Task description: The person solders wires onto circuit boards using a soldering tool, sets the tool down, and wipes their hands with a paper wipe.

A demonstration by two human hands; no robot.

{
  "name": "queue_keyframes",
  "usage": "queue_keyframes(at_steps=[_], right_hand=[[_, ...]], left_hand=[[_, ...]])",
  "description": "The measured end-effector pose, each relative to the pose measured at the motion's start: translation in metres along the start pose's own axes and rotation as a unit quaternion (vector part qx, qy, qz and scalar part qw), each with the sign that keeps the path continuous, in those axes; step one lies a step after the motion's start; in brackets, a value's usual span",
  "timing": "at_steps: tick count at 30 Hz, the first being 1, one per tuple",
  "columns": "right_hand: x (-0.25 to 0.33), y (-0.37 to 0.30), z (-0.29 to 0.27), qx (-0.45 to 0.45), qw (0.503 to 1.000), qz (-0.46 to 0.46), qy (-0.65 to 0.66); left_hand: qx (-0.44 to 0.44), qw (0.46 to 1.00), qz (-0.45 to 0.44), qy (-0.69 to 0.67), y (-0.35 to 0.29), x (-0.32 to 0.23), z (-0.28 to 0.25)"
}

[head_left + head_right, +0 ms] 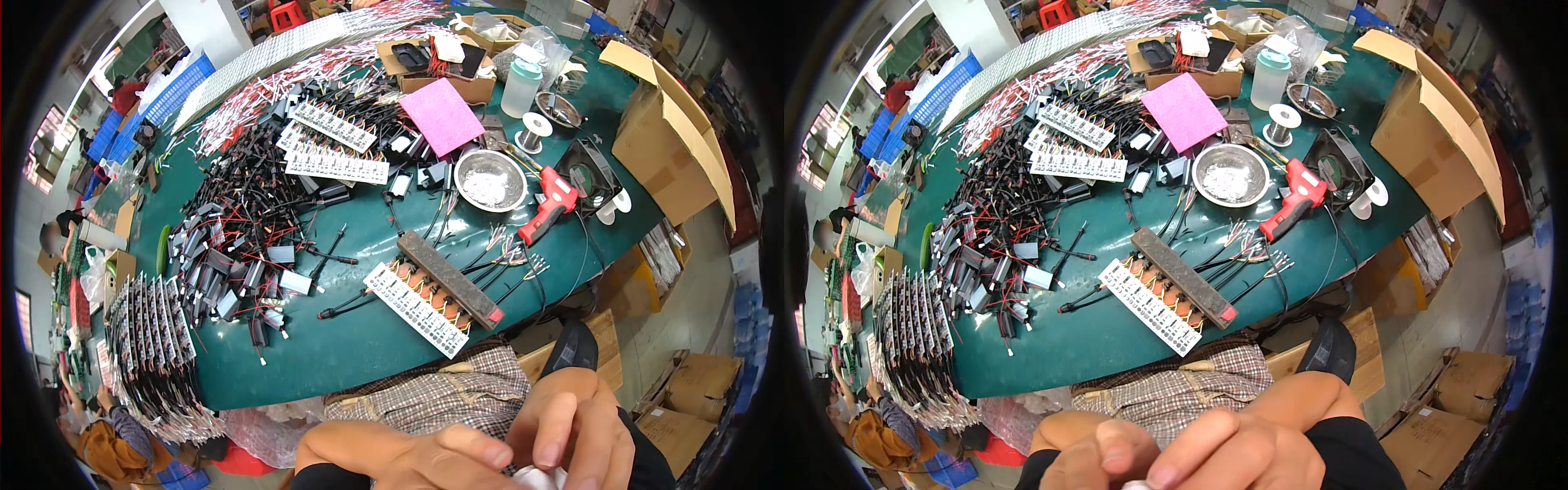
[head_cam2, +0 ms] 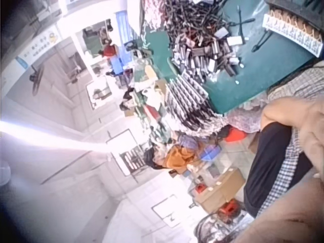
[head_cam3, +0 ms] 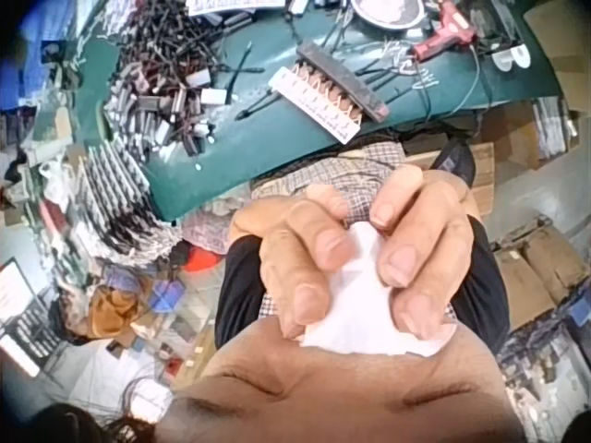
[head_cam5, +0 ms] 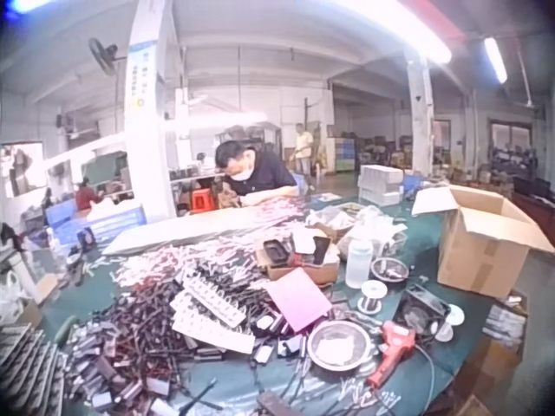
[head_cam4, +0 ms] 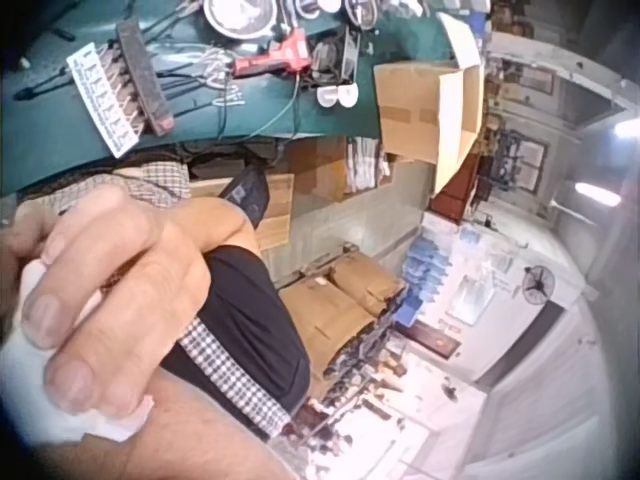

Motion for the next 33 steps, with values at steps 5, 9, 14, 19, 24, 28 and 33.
queue_keyframes(at_steps=[5,9,14,19,24,28,33], right_hand=[[0.008,-0.014,0.007,-0.192,0.976,0.092,0.051],[-0.003,-0.018,0.001,-0.145,0.982,0.038,0.116],[-0.003,-0.024,0.005,-0.162,0.981,0.016,0.101],[-0.006,-0.021,0.016,-0.168,0.981,-0.005,0.098],[0.004,-0.023,0.01,-0.186,0.978,-0.011,0.092],[0.007,-0.025,0.009,-0.192,0.977,-0.016,0.093],[0.008,-0.023,0.011,-0.203,0.973,-0.022,0.105]], left_hand=[[-0.097,0.989,-0.025,-0.111,0.002,0.003,0.023],[-0.033,0.983,-0.028,-0.181,0.017,0.017,0.029],[0.088,0.98,-0.02,-0.176,0.022,0.02,0.006],[0.091,0.984,-0.036,-0.15,0.017,0.022,0.003],[0.082,0.982,-0.022,-0.17,0.014,0.028,0.009],[0.093,0.979,-0.005,-0.18,0.015,0.038,0.015],[0.086,0.976,0.04,-0.196,0.014,0.05,0.025]])
Point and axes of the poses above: each hand's wrist, its own y-axis towards the middle knuckle, its own z-axis out of the palm, x = y × z, the point moved 1 cm from there along y, towards the middle knuckle, and after that the axes turned 15 degrees about -z, right-handed, at the moved point
